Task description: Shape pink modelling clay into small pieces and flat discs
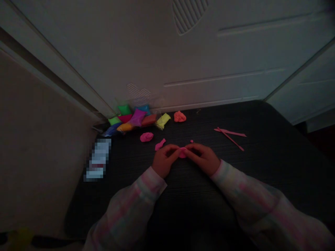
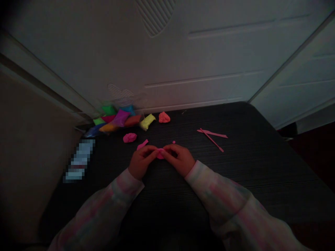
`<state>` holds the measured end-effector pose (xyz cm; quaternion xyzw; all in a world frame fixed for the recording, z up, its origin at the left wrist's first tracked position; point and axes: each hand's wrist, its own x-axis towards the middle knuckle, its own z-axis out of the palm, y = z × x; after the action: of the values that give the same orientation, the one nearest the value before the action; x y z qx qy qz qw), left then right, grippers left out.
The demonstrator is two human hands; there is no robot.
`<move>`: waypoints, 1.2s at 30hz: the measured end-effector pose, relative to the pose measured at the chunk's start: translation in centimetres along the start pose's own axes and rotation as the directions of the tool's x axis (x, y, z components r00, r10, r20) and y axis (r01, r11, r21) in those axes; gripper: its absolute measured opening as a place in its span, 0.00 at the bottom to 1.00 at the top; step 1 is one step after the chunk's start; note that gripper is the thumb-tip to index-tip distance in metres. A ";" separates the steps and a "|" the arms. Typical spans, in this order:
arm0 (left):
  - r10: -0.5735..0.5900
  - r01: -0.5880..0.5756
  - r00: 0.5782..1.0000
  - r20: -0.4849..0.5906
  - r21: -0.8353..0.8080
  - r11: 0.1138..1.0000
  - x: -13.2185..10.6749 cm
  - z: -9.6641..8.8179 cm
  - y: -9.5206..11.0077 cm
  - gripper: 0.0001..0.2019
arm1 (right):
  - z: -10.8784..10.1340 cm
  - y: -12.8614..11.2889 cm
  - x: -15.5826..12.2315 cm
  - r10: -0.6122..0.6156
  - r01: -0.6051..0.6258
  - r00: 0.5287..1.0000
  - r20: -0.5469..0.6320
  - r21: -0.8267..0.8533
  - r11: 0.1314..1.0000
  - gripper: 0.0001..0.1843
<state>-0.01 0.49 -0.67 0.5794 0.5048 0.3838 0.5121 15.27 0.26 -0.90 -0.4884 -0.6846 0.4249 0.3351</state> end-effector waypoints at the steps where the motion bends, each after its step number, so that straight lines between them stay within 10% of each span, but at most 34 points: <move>1: -0.005 0.005 1.000 -0.014 -0.015 1.000 0.0 0.0 -0.1 0.06 | 0.0 0.0 0.0 0.002 -0.002 1.000 0.011 -0.010 1.000 0.12; 29: -0.083 0.085 0.996 0.021 -0.175 0.981 0.2 0.2 0.1 0.07 | -0.2 -0.5 0.0 -0.008 0.013 0.999 0.046 -0.093 0.996 0.10; 36: -0.110 0.101 0.994 -0.017 -0.265 0.959 0.3 0.3 -0.3 0.08 | -0.6 0.0 0.2 -0.032 0.014 0.984 -0.174 -0.101 0.995 0.09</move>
<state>0.30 0.73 -1.05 0.4722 0.4873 0.4288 0.5964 15.77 0.60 -0.64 -0.5319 -0.6782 0.3419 0.3743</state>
